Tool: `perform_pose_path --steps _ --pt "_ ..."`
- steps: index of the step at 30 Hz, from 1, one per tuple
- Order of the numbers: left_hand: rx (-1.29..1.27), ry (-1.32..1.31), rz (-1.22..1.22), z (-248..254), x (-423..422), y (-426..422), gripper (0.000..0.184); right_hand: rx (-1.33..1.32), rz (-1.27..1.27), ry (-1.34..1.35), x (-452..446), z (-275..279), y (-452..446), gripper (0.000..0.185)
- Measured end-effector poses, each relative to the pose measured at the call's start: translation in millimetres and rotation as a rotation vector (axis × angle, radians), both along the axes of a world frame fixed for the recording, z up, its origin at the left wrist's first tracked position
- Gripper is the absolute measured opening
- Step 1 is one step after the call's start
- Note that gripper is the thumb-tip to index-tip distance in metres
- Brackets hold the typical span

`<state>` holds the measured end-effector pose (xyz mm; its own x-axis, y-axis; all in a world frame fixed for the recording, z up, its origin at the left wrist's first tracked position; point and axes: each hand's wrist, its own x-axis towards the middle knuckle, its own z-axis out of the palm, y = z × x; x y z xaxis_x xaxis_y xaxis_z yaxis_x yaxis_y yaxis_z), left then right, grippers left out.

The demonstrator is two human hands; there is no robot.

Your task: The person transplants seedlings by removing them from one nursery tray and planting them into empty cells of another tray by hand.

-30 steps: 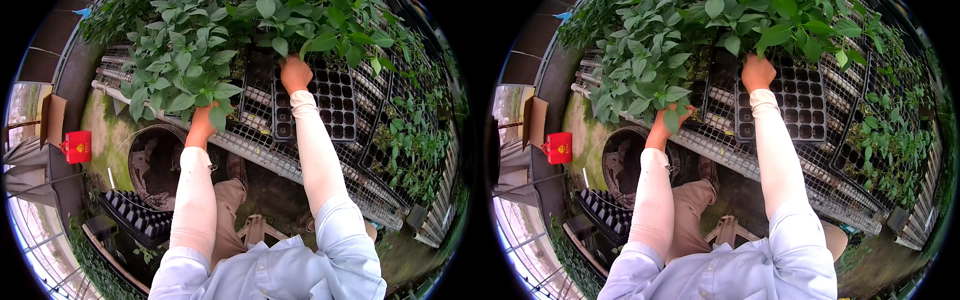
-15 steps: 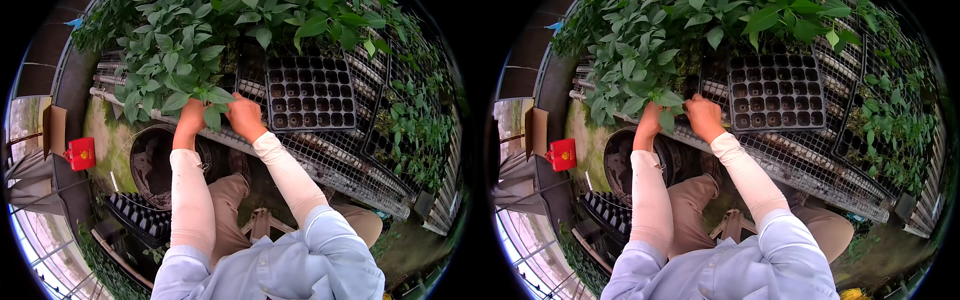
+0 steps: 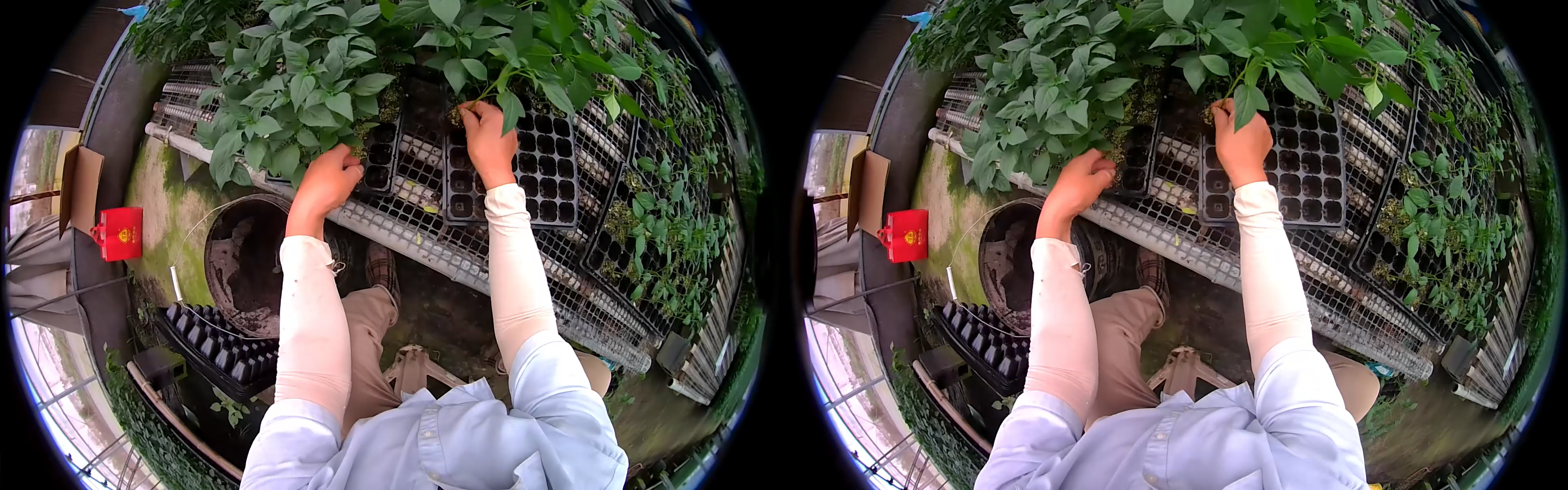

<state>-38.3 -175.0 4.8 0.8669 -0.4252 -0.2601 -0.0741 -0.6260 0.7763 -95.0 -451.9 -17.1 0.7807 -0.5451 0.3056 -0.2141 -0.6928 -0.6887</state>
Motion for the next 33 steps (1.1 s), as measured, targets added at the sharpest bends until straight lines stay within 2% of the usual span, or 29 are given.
perform_pose_path --steps 3,4,6,7,9,11,15,17,18,22,24,25,26,27,29,30,33 --pt "-0.021 -0.042 0.076 -4 4 4 0.048 -0.152 -0.033 0.129 17 -25 -10 0.023" --pt "0.051 -0.057 0.042 -1 6 6 0.047 -0.148 -0.025 0.128 22 -23 -9 0.023" --pt "0.132 -0.065 -0.001 5 4 11 0.046 -0.301 -0.055 0.446 25 -21 -10 0.023" --pt "0.182 -0.054 0.005 11 2 12 0.044 -0.292 -0.058 0.452 24 -19 -8 0.023" --pt "0.236 -0.043 0.001 25 -1 13 0.041 -0.283 -0.046 0.219 23 -13 -4 0.015" --pt "0.375 0.099 -0.064 40 -4 11 0.037 -0.299 -0.011 0.214 21 -13 -6 0.016" --pt "0.352 0.243 -0.057 60 -18 -4 0.033 -0.207 0.007 0.196 19 -17 -7 0.018" --pt "0.207 0.391 -0.137 64 -20 -12 0.033 -0.153 0.05 0.218 26 -29 -11 0.015" --pt "0.175 0.418 -0.144 66 -21 -17 0.037 -0.166 0.037 0.105 28 -35 -11 0.016" --pt "0.144 0.382 -0.13 65 -22 -27 0.045 -0.321 0.005 -0.038 31 -25 -9 0.01" --pt "0.137 0.212 -0.118 50 -16 -25 0.062 -0.311 0.017 -0.029 27 -29 -9 0.01" --pt "0.14 0.208 -0.123 39 -12 -24 0.062 -0.301 0.029 -0.022 25 -31 -10 0.01" --pt "0.092 0.022 -0.079 33 -10 -28 0.068 -0.296 0.038 -0.067 22 -30 -9 0.011" --pt "0.071 -0.024 -0.064 29 -8 -28 0.073 -0.296 0.032 -0.069 25 -36 -11 0.011" --pt "0.032 -0.119 -0.035 41 -9 -38 0.083 -0.381 0.026 -0.018 32 -34 -11 0.011" --pt "-0.046 -0.065 0.013 47 -13 -43 0.084 -0.358 -0.031 0.246 33 -34 -10 0.008" --pt "-0.153 0.004 0.121 55 -16 -50 0.086 -0.353 -0.051 0.2 35 -44 -10 0.009"
